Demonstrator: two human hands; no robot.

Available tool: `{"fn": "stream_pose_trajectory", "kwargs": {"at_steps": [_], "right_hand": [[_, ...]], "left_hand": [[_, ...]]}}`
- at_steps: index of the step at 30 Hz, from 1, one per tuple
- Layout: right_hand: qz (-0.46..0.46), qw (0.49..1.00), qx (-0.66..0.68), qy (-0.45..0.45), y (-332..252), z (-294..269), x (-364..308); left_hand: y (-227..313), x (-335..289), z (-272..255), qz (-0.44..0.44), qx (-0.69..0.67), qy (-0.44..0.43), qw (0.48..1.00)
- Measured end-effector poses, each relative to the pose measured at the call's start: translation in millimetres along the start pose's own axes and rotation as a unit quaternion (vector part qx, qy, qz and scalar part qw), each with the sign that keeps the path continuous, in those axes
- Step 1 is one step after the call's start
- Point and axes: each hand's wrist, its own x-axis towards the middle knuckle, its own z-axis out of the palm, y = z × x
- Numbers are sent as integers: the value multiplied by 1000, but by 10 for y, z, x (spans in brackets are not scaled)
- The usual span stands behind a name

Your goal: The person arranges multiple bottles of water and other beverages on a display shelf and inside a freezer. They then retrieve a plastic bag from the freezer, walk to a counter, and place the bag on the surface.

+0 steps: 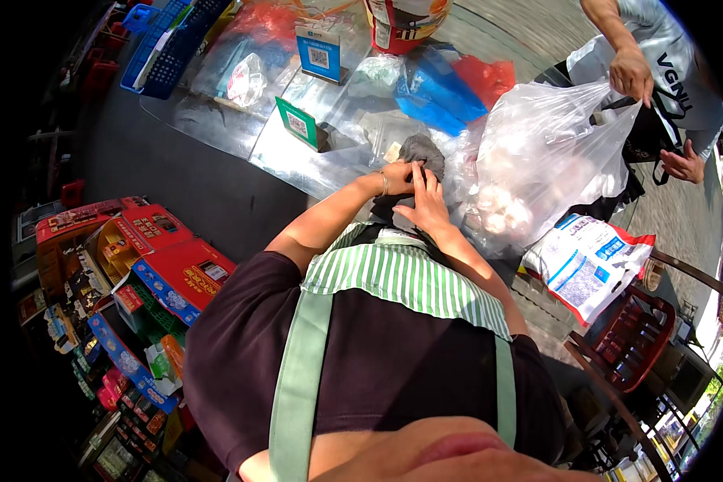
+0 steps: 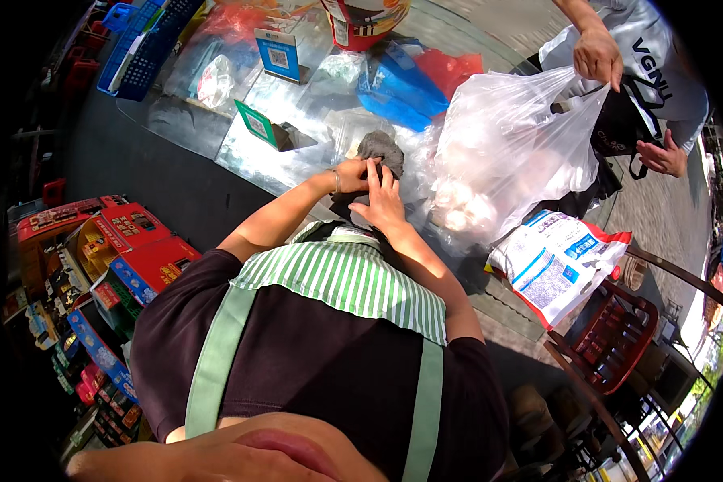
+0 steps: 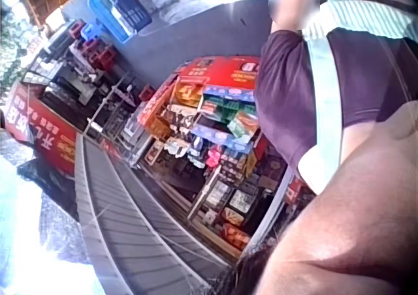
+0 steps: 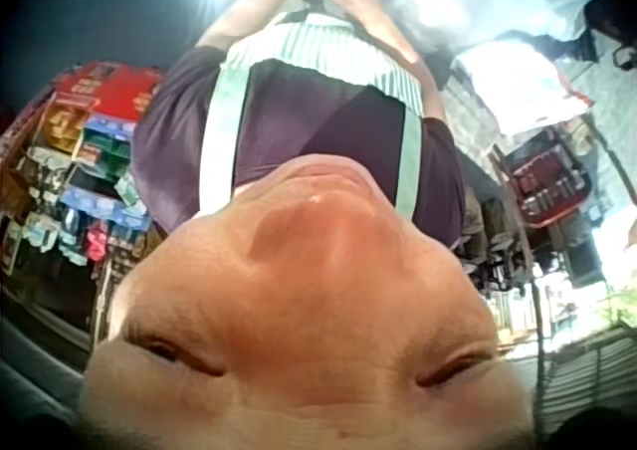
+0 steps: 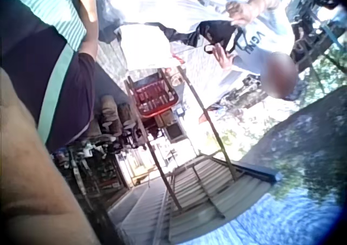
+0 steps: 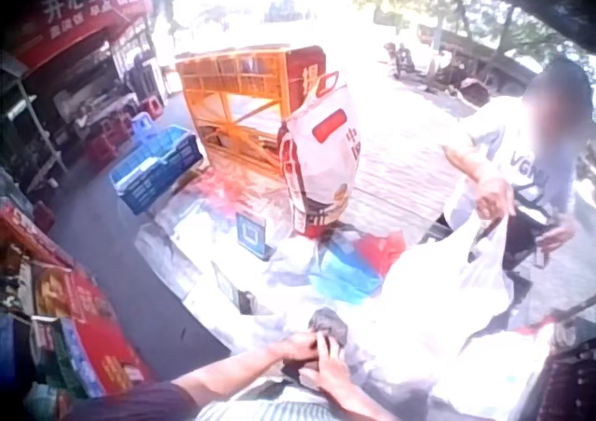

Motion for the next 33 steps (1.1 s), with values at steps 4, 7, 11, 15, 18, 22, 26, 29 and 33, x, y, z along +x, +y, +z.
{"fn": "stream_pose_trajectory", "kwargs": {"at_steps": [4, 7, 11, 15, 18, 22, 26, 29, 33], "right_hand": [[27, 994, -106, -32, -91, 18, 97], [33, 991, -133, 6, -99, 174, 181], [55, 994, -53, 74, 175, 160, 420], [124, 965, 66, 220, 354, -195, 796], [59, 935, 59, 344, 424, -619, 1237], [97, 943, 73, 311, 1130, -840, 2015], [313, 941, -31, 121, 1033, -655, 2576], [156, 983, -27, 92, 649, -279, 2730], [-61, 997, -41, -15, -166, 258, 2244]], "left_hand": [[-331, -621, 76, -5, -386, 47, 921], [-606, -1024, 39, -117, -429, 123, 887], [-892, -1439, -145, -194, -414, 353, 816], [-1339, -1554, -635, -197, -359, 515, 753], [-1642, -1586, -1075, -160, -269, 545, 778], [-1806, -1440, -1561, -79, -276, 449, 846], [-1806, -1507, -1611, -43, -481, 304, 821], [-1548, -1733, -1540, -62, -553, 318, 768], [-1485, -1884, -1774, 131, -620, 316, 706]]}}
